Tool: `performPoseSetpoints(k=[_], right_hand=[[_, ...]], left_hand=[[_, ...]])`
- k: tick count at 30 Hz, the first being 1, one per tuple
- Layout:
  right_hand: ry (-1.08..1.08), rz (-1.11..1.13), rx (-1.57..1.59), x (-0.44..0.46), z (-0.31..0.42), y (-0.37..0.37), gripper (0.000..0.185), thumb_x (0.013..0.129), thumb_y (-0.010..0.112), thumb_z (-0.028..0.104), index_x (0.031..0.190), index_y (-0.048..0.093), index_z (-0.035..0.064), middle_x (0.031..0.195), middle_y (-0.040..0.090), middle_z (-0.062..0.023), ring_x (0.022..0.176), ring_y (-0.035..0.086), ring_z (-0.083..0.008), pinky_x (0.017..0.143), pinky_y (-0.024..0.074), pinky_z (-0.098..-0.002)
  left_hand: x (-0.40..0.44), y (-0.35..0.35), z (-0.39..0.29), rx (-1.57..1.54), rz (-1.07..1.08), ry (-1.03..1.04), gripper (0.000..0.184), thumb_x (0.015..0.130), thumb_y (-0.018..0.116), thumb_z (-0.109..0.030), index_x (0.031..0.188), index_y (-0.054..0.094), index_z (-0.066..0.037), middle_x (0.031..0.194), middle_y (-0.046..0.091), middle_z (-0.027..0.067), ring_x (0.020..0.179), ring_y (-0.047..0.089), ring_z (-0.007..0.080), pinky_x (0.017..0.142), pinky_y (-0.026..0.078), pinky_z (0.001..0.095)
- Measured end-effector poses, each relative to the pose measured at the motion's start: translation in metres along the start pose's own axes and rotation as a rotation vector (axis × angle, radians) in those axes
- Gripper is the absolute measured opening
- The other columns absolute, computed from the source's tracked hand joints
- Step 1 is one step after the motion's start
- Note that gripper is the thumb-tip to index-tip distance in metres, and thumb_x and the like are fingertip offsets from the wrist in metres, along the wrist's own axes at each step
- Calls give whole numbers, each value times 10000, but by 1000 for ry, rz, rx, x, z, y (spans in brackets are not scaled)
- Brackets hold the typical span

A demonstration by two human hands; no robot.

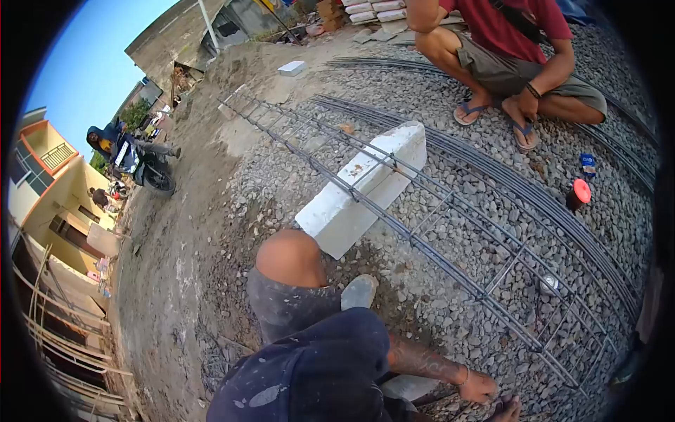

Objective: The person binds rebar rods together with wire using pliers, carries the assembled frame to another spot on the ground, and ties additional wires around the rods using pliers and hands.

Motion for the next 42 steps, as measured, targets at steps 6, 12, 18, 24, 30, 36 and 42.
performPoseSetpoints(k=[6,12,18,24,30,36,42], right_hand=[[-45,-87,400,7,-7,16,442,903,470,237,1235,427,-51,1212,475,-227,1061,495,-309,909,442,-374],[-62,-169,683,7,8,20,475,889,512,226,1238,401,-77,1222,452,-217,1069,482,-282,927,424,-380],[-211,-98,767,6,23,30,565,887,537,267,1295,325,-62,1262,427,-186,1110,446,-268,971,382,-390],[-407,-288,205,13,22,25,217,930,430,132,948,551,-48,723,571,-80,603,567,-120,527,495,-232],[-205,-23,725,6,33,23,185,915,482,133,982,547,-26,783,591,-78,663,633,-173,559,514,-253],[-128,-61,1080,3,39,43,213,940,449,198,1026,517,16,714,512,-22,662,553,-148,650,492,-288],[-158,99,1470,17,46,49,212,958,394,260,963,487,70,557,258,61,445,237,-43,396,218,-195]], left_hand=[[-11,-6,2,-584,148,-117,384,944,428,-286,705,613,-49,605,559,69,534,488,204,563,417,396],[-40,-40,-57,-1009,-80,-467,272,908,525,-287,949,614,-33,682,570,12,553,484,116,487,414,273],[-49,-47,-46,-1402,201,-408,449,895,536,-338,1233,471,-51,806,629,87,541,475,131,493,425,293],[-67,-47,-50,282,-418,88,138,862,480,-150,874,570,-46,768,534,154,759,507,354,752,383,400],[-78,-80,-84,-1085,11,-541,320,955,392,-285,794,513,-36,550,364,-42,503,342,61,469,287,235],[-67,-86,-84,-530,-215,-325,239,923,460,-208,838,561,-9,624,532,73,542,502,217,509,379,301],[-66,-83,-106,374,-555,126,234,915,469,-198,892,593,0,681,596,137,588,555,301,548,415,338]])
Point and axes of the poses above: each hand's wrist, its own x-axis towards the middle knuckle, its own y-axis out of the palm, z = x × y, the point moved 3 cm from there along x, towards the middle knuckle
